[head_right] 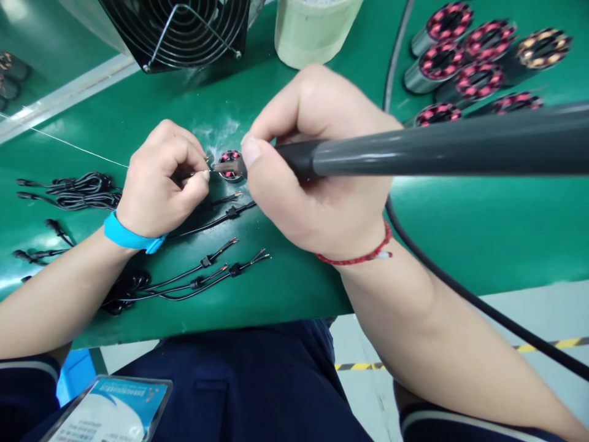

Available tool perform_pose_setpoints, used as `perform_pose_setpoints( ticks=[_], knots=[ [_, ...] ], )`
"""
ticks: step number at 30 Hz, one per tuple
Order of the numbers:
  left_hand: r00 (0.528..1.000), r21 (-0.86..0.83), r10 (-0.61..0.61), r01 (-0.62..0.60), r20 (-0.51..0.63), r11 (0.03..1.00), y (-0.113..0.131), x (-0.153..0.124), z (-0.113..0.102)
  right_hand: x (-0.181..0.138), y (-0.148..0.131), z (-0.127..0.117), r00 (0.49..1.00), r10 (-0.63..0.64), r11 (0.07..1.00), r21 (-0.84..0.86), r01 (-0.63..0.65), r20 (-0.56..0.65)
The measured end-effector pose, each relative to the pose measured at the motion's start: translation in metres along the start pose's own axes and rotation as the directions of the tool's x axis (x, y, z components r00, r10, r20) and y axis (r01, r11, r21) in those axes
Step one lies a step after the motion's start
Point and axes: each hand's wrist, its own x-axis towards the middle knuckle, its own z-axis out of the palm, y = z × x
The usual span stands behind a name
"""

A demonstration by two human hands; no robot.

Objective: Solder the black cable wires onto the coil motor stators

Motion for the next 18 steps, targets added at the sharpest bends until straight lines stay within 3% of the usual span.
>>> perform_pose_setpoints(
  ticks=[10, 15, 18],
  knots=[
    [1.0, 0.034, -0.001, 0.002, -0.024, 0.999, 0.001, 0.0001, -0.0006, -0.0001, -0.0004, 0.0004, 0.999, -0.025, 1.0, 0.011, 0.024, 0.026],
    [0.999, 0.032, 0.025, -0.024, -0.04, 0.999, -0.0012, 0.0005, 0.0008, 0.0037, 0.0031, 0.0018, 0.997, -0.06, 0.997, 0.039, 0.062, -0.046],
    [0.998, 0.04, 0.029, -0.027, -0.048, 0.999, -0.0016, 0.0002, 0.0015, 0.0043, 0.0035, 0.0006, 0.998, -0.065, 0.998, 0.009, 0.065, -0.024]
  ],
)
